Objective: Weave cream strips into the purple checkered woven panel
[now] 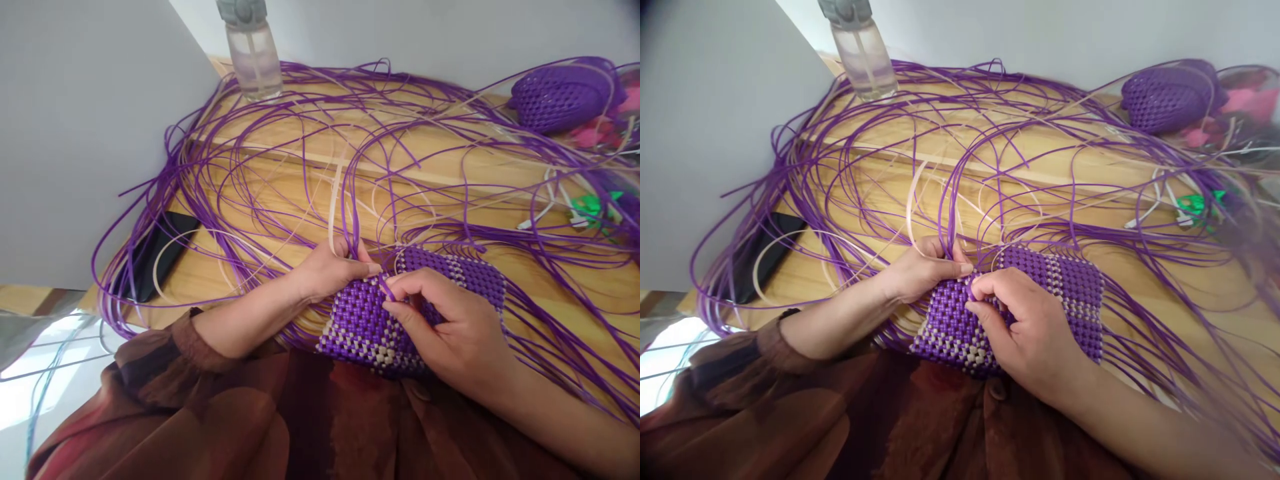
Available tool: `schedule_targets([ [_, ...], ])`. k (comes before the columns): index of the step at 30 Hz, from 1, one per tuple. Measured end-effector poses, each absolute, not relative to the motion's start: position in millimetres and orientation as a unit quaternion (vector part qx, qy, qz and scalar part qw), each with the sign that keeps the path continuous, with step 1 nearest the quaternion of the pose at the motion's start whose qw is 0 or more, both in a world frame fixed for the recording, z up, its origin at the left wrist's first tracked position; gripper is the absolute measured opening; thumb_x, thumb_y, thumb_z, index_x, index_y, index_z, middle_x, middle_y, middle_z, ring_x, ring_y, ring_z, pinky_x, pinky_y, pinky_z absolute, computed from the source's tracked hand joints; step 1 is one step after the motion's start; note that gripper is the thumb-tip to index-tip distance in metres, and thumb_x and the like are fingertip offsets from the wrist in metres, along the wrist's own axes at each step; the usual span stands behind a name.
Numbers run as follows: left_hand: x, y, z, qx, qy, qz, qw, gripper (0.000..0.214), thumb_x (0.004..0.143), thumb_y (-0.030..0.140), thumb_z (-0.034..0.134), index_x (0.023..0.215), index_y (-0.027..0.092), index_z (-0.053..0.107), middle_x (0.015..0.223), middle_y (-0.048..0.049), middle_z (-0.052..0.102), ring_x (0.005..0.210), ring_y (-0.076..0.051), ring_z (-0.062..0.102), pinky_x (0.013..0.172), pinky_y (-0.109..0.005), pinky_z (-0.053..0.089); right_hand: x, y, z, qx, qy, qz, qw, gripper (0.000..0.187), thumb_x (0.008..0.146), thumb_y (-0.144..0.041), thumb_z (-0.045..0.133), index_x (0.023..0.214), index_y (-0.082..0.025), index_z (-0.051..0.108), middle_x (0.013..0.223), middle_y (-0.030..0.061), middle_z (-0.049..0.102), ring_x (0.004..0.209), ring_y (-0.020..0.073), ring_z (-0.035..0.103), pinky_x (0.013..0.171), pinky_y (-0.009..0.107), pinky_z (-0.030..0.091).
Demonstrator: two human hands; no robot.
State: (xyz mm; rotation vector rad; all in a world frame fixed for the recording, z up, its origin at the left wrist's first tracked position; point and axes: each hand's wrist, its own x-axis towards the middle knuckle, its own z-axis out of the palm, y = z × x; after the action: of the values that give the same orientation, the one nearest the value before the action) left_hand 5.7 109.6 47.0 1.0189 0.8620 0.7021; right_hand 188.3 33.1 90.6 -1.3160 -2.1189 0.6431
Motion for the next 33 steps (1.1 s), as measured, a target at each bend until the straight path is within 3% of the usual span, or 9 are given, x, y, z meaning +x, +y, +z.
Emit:
schedule_targets([
  [3,5.4,108.2,43.6,0.514,0.404,0.331,0.681,0.020,0.069,0.027,0.074,0.067,0.013,0.061,0.066,-0.0011,0.061,0.063,-0.011,0.054,0.063,-0.027,0.041,184.0,33.8,89.0,-0.518,-0.766,0.289,0.249,0.004,0.092,-0.019,0.058,0.090,-0.022,0.060,0.079,-0.0029,0.064,0.070,0.0099,0.058,0.067,0.024,0.043],
  [6,4.8,108.2,40.9,0.543,0.413,0.331,0.652,0.019,0.070,0.027,0.074,0.068,0.013,0.061,0.070,-0.0027,0.064,0.067,-0.013,0.056,0.066,-0.028,0.044,179.6,32.4,88.9,-0.549,-0.704,0.398,0.211,0.012,0.095,-0.028,0.057,0.084,-0.022,0.057,0.068,-0.0041,0.058,0.060,0.0099,0.054,0.059,0.024,0.042],
  [12,1.7,112.8,43.9,0.507,0.393,0.314,0.699,0.023,0.071,0.030,0.076,0.072,0.012,0.063,0.064,0.0013,0.058,0.059,-0.008,0.048,0.059,-0.025,0.037,175.7,29.4,90.0,-0.576,-0.548,0.567,0.214,0.020,0.094,-0.040,0.058,0.087,-0.022,0.055,0.062,-0.0042,0.062,0.054,0.0103,0.057,0.053,0.022,0.047],
  [16,2.4,110.1,44.3,0.465,0.361,0.281,0.758,0.028,0.071,0.036,0.078,0.077,0.011,0.068,0.069,-0.0012,0.063,0.061,-0.009,0.052,0.061,-0.025,0.038,174.7,31.6,94.7,-0.587,-0.517,0.580,0.229,0.021,0.091,-0.040,0.062,0.084,-0.020,0.056,0.067,-0.0010,0.067,0.055,0.0091,0.059,0.054,0.020,0.049],
  [19,5.9,105.1,39.9,0.453,0.395,0.288,0.746,0.030,0.067,0.038,0.080,0.075,0.012,0.067,0.066,-0.0009,0.062,0.059,-0.010,0.051,0.059,-0.026,0.038,173.6,35.2,97.4,-0.591,-0.488,0.605,0.215,0.023,0.090,-0.040,0.063,0.082,-0.020,0.055,0.067,0.0001,0.070,0.052,0.0084,0.059,0.052,0.019,0.047],
  [28,8.1,103.1,32.4,0.513,0.402,0.324,0.685,0.024,0.072,0.034,0.076,0.074,0.013,0.066,0.065,0.0000,0.060,0.060,-0.009,0.049,0.061,-0.026,0.039,167.0,39.3,98.0,-0.600,-0.416,0.669,0.139,0.027,0.088,-0.047,0.058,0.084,-0.021,0.052,0.040,-0.0055,0.055,0.033,0.0083,0.042,0.038,0.018,0.033],
  [31,7.7,103.6,35.3,0.488,0.383,0.327,0.713,0.026,0.071,0.035,0.078,0.075,0.013,0.065,0.066,0.0006,0.059,0.059,-0.008,0.048,0.060,-0.025,0.037,179.1,46.2,106.3,-0.606,-0.485,0.625,0.086,0.031,0.089,-0.051,0.055,0.085,-0.021,0.058,0.046,-0.0020,0.060,0.037,0.0102,0.048,0.040,0.020,0.037],
  [33,7.8,103.5,37.5,0.474,0.379,0.324,0.725,0.026,0.070,0.034,0.078,0.075,0.012,0.065,0.065,0.0007,0.059,0.058,-0.008,0.048,0.060,-0.025,0.036,188.7,55.6,111.9,-0.622,-0.572,0.528,0.083,0.033,0.091,-0.051,0.054,0.086,-0.020,0.064,0.053,-0.0005,0.063,0.043,0.0109,0.052,0.043,0.022,0.039],
])
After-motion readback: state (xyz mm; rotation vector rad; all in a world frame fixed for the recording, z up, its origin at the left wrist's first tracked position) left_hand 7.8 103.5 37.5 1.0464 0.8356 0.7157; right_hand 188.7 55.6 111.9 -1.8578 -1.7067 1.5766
